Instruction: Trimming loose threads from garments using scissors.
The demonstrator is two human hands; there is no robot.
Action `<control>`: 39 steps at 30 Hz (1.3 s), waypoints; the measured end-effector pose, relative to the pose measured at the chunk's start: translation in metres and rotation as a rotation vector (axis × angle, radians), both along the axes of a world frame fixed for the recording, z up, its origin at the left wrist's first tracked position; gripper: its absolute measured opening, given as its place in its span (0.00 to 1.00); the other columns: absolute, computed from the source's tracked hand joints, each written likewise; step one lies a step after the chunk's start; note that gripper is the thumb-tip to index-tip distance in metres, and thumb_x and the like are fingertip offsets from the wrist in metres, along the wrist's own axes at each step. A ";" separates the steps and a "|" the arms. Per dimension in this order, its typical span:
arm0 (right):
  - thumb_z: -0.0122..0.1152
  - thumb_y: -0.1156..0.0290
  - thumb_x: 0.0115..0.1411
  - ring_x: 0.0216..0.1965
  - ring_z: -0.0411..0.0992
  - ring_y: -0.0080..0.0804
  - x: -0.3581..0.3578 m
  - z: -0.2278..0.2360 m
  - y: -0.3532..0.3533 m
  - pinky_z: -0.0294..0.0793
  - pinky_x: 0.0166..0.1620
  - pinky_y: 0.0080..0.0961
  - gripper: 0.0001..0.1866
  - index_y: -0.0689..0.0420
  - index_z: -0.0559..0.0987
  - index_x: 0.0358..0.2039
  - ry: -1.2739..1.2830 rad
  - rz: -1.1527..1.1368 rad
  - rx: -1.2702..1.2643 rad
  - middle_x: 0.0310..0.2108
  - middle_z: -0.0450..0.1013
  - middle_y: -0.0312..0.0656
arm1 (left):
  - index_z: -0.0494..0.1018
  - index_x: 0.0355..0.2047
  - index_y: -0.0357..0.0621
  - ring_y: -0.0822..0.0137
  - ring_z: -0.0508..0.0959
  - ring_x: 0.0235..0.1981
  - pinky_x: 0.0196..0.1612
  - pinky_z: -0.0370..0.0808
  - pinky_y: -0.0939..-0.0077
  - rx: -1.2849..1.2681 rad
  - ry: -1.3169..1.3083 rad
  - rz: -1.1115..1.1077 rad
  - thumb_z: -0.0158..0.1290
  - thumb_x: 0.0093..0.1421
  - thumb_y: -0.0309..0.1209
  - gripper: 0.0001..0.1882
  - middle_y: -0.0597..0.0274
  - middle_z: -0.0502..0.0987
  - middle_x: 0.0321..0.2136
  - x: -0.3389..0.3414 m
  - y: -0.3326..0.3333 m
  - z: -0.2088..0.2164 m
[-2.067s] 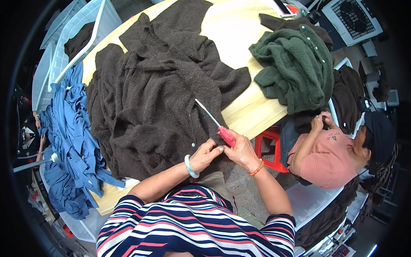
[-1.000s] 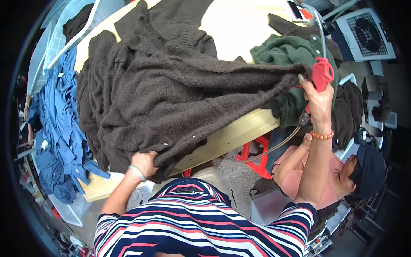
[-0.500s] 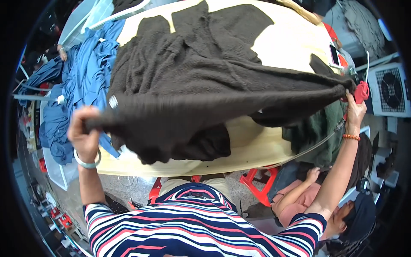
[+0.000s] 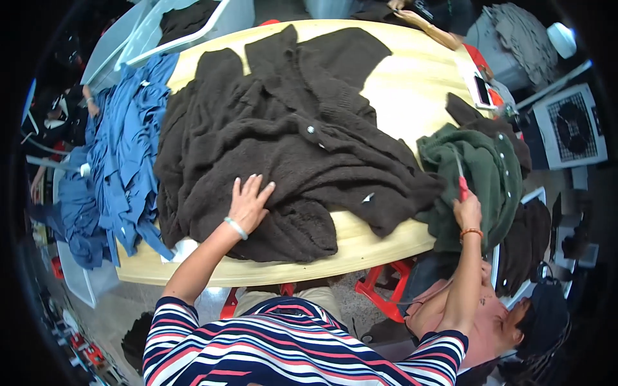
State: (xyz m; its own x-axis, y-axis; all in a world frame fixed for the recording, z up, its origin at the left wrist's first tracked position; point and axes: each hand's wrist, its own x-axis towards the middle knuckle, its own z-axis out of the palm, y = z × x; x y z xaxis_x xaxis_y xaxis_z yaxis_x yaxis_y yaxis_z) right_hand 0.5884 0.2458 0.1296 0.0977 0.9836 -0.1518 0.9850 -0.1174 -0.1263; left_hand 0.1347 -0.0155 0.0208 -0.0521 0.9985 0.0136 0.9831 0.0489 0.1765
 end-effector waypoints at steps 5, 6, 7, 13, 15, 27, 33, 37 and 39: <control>0.67 0.64 0.51 0.41 0.73 0.57 -0.047 -0.019 -0.031 0.73 0.43 0.44 0.20 0.52 0.75 0.45 0.281 0.281 0.015 0.36 0.75 0.55 | 0.75 0.43 0.47 0.52 0.74 0.41 0.49 0.70 0.60 -0.008 -0.325 -0.127 0.55 0.48 0.23 0.19 0.54 0.74 0.35 -0.019 0.010 0.032; 0.66 0.64 0.52 0.40 0.73 0.58 -0.070 -0.013 -0.040 0.73 0.42 0.45 0.19 0.52 0.75 0.44 0.296 0.315 -0.016 0.35 0.75 0.55 | 0.75 0.42 0.46 0.51 0.75 0.39 0.47 0.72 0.63 -0.168 -0.557 -0.194 0.55 0.48 0.22 0.18 0.53 0.75 0.35 -0.017 0.005 0.044; 0.66 0.66 0.52 0.39 0.74 0.56 -0.088 -0.009 -0.047 0.73 0.42 0.42 0.18 0.53 0.75 0.44 0.286 0.353 -0.044 0.35 0.75 0.55 | 0.76 0.42 0.45 0.52 0.76 0.38 0.44 0.74 0.64 -0.236 -0.639 -0.288 0.55 0.49 0.22 0.18 0.53 0.76 0.35 -0.010 -0.003 0.060; 0.62 0.64 0.55 0.37 0.73 0.57 -0.127 -0.019 -0.078 0.72 0.40 0.46 0.15 0.54 0.75 0.42 0.333 0.551 -0.094 0.32 0.75 0.55 | 0.71 0.53 0.43 0.57 0.79 0.35 0.41 0.76 0.67 -0.853 -0.926 -0.408 0.60 0.55 0.33 0.25 0.51 0.78 0.37 0.029 -0.034 0.086; 0.61 0.63 0.56 0.36 0.74 0.57 -0.133 -0.020 -0.089 0.73 0.40 0.48 0.14 0.55 0.75 0.40 0.348 0.557 -0.111 0.31 0.75 0.54 | 0.71 0.49 0.39 0.52 0.78 0.38 0.43 0.75 0.64 -0.399 -0.718 -0.339 0.59 0.55 0.33 0.22 0.51 0.76 0.38 0.034 -0.016 0.072; 0.60 0.60 0.56 0.28 0.76 0.52 -0.129 -0.007 -0.140 0.74 0.34 0.46 0.13 0.54 0.75 0.37 0.018 0.669 -0.317 0.22 0.74 0.53 | 0.59 0.64 0.62 0.46 0.46 0.68 0.59 0.47 0.24 -0.044 -0.149 -0.300 0.56 0.54 0.54 0.38 0.63 0.51 0.67 0.089 0.086 -0.056; 0.60 0.59 0.56 0.29 0.76 0.50 -0.144 -0.022 -0.134 0.73 0.35 0.45 0.13 0.56 0.75 0.33 0.114 0.724 -0.255 0.21 0.74 0.51 | 0.59 0.63 0.67 0.45 0.45 0.68 0.58 0.44 0.21 -0.060 -0.097 -0.328 0.55 0.55 0.55 0.37 0.67 0.52 0.67 0.091 0.090 -0.063; 0.59 0.62 0.56 0.30 0.77 0.46 -0.198 -0.034 -0.123 0.75 0.36 0.41 0.11 0.57 0.76 0.30 0.258 0.812 -0.172 0.23 0.76 0.51 | 0.59 0.64 0.69 0.45 0.45 0.68 0.58 0.42 0.19 -0.042 -0.107 -0.336 0.55 0.54 0.55 0.37 0.68 0.52 0.67 0.094 0.090 -0.066; 0.57 0.63 0.57 0.28 0.77 0.46 -0.215 -0.042 -0.118 0.76 0.34 0.41 0.11 0.59 0.77 0.29 0.292 0.871 -0.131 0.22 0.75 0.51 | 0.58 0.64 0.70 0.44 0.45 0.68 0.58 0.40 0.18 -0.121 -0.071 -0.337 0.56 0.53 0.55 0.38 0.68 0.52 0.67 0.094 0.092 -0.063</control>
State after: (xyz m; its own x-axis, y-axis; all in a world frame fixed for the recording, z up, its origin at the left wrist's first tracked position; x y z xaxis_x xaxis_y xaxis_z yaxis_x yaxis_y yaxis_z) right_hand 0.3738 0.1277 0.0875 -0.7271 0.6654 -0.1688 0.6636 0.6182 -0.4213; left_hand 0.2284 0.0769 -0.0425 0.2833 0.9541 -0.0974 0.9332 -0.2509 0.2574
